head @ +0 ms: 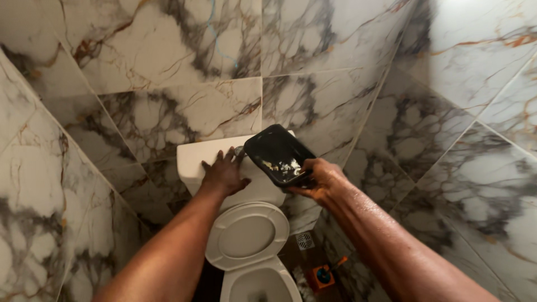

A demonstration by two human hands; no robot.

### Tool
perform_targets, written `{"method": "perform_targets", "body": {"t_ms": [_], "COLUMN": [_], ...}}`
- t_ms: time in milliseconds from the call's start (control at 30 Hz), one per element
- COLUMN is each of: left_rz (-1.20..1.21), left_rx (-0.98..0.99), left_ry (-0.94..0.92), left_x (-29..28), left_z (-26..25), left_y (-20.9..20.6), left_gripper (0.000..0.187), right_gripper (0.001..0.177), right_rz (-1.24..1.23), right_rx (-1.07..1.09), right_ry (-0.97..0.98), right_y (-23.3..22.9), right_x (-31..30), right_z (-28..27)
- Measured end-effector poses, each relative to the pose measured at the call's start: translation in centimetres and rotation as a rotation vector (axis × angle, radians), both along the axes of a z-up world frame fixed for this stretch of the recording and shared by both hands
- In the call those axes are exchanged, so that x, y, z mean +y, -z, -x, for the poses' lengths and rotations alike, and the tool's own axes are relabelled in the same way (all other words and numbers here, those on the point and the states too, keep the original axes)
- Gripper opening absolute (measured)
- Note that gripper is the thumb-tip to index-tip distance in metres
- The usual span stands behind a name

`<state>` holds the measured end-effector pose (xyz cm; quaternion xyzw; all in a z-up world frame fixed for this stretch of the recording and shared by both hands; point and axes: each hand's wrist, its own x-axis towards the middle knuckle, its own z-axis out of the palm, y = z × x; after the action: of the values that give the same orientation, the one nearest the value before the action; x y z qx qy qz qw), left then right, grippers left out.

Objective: The person washes a black plastic container in a bucket of water under a running tap and moves a blue object from a toilet tank to a window ledge.

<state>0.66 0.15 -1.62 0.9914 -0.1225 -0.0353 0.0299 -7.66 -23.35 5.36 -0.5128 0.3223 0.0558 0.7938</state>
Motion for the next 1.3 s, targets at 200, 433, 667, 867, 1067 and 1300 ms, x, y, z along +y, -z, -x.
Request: {"method": "perform_targets", "body": {"t_ms": [200, 433, 667, 867, 1067, 1300], "left_rz": [-0.049, -0.076, 0.106, 0.2, 0.27, 0.114], "left_rx": [0.013, -0.063, -0.088, -0.197, -0.363, -0.447], "left_ry": [-0.052, -0.126, -0.053, -0.093, -0.751, -0.489], "left_x": [-0.9, -3.4, -1.7, 1.8, -0.4, 1.1], "left_z": [1.3, 2.4, -0.8, -3.1, -2.6, -4.6], "left_y": [-0.3, -1.4, 0.4, 1.4, 2.5, 5.4], "left_gripper": [0.104, 0.109, 0.087, 0.09, 0.103, 0.077], "right_gripper": [0.031, 0.027, 0.029, 0.029, 0.035, 0.034], "right_rz": [0.154, 0.166, 0.301, 0.341, 0.362, 0.271], "right_rx": [0.019, 0.065, 0.052, 0.037, 0.002, -0.034], "right_ry": [-0.028, -0.076, -0.068, -0.051, -0.081, -0.15], "right_y": [-1.7, -2.9, -4.8, -6.8, -7.8, -5.7], "right_x": [-0.7, -3.8, -6.1, -8.2, -9.1, -5.0], "right_z": [-0.8, -2.3, -3.4, -3.9, -4.6, -6.5]}}
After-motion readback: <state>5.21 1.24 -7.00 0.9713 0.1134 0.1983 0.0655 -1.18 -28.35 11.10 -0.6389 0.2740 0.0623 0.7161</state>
